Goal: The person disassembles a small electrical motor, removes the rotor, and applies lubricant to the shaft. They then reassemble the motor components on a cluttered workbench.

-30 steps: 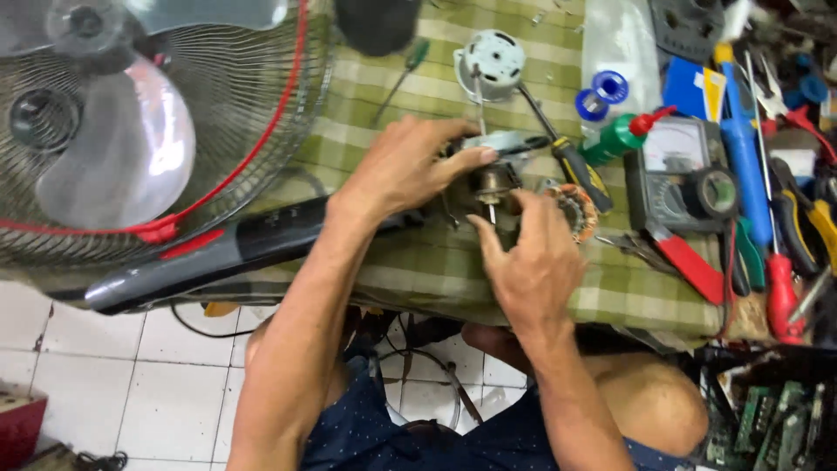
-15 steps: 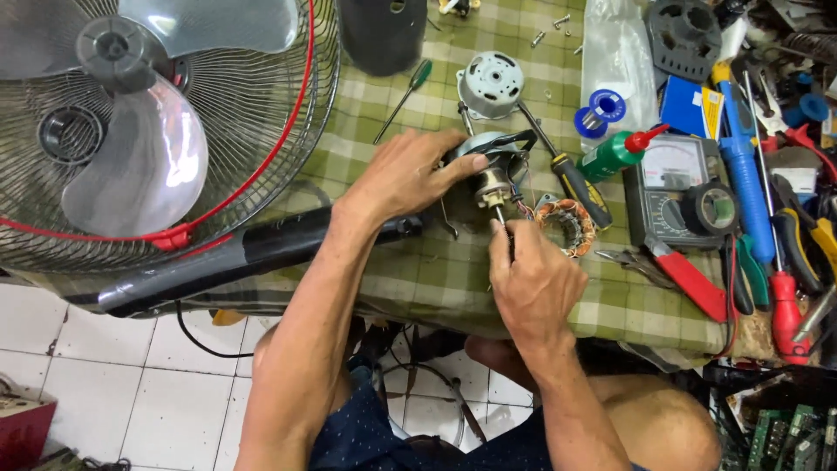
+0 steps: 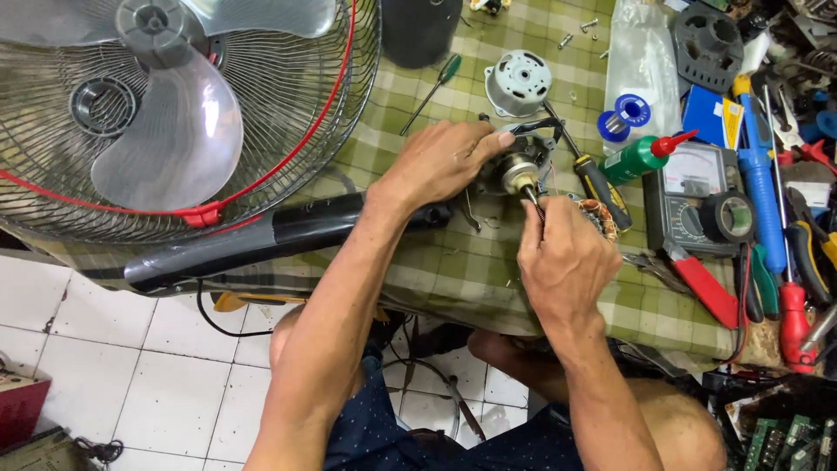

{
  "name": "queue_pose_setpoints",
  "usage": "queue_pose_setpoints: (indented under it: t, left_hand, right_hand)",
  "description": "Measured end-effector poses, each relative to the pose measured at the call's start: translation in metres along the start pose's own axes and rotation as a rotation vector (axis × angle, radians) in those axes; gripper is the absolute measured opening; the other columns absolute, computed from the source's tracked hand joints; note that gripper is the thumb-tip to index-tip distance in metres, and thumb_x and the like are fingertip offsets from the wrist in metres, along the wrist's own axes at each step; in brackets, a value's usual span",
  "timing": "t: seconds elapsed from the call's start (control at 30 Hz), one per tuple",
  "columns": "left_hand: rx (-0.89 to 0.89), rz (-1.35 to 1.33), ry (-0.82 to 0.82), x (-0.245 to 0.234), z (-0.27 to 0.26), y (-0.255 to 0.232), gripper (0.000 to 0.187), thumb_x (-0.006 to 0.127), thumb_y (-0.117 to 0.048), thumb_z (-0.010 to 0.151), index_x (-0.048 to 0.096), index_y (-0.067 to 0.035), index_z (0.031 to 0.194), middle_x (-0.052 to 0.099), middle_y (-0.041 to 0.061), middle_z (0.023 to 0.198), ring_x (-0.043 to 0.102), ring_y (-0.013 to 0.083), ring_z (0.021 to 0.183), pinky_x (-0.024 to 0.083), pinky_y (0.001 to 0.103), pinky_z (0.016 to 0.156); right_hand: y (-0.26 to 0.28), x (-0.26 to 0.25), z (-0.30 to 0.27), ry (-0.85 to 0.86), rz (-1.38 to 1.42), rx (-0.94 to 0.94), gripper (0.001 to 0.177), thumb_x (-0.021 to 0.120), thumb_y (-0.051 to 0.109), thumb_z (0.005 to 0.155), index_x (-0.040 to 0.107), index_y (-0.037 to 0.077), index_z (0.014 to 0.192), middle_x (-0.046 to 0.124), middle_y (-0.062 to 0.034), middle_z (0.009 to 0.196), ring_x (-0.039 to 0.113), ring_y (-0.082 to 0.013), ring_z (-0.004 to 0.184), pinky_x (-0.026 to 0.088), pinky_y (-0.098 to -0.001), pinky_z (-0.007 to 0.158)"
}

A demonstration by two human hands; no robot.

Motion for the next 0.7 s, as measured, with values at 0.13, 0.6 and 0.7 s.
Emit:
queue_pose_setpoints:
  t: [0.13,0.6,0.7]
  left_hand:
    - [0.012,-0.023,-0.005,0.005,0.004,0.009,0.055,0.038,-0.049,0.107,0.072,-0.005,0.103,0.058,0.004,0.055,0.053,0.0184,0.043,0.056,0.043,0.069]
    - [-0.005,0.060,-0.038,-0.004,-0.007,-0.012,0.061,0.036,-0.052,0.105,0.076,-0.006,0.105,0.072,0.023,0.079,0.073,0.0484,0.090,0.052,0.063,0.085]
    - [-0.005,0.147,0.008,-0.007,-0.004,-0.020,0.053,0.038,-0.044,0.107,0.073,-0.005,0.117,0.072,0.031,0.097,0.067,0.0539,0.102,0.049,0.065,0.092]
  right_hand:
    - [-0.002,-0.001,0.001,-0.015,-0.031,-0.075,0.016,0.071,0.020,0.110,0.069,0.011,0.097,0.057,0.0016,0.059,0.052,-0.0113,0.044,0.038,-0.0221,0.045]
    - [-0.013,-0.004,0.001,-0.117,-0.173,-0.119,0.052,0.066,0.050,0.113,0.057,0.017,0.075,0.049,0.0013,0.053,0.058,-0.0205,0.049,0.047,-0.0298,0.052]
    - [-0.002,-0.021,0.009,-0.129,0.063,-0.123,0.047,0.074,0.054,0.099,0.066,0.009,0.086,0.057,-0.0087,0.059,0.066,-0.0316,0.057,0.051,-0.0383,0.052]
Point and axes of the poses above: each hand's wrist, its own z-axis towards the middle knuckle, its own x-axis out of the palm, y = z × x, the point moved 8 cm from there along z, towards the middle knuckle
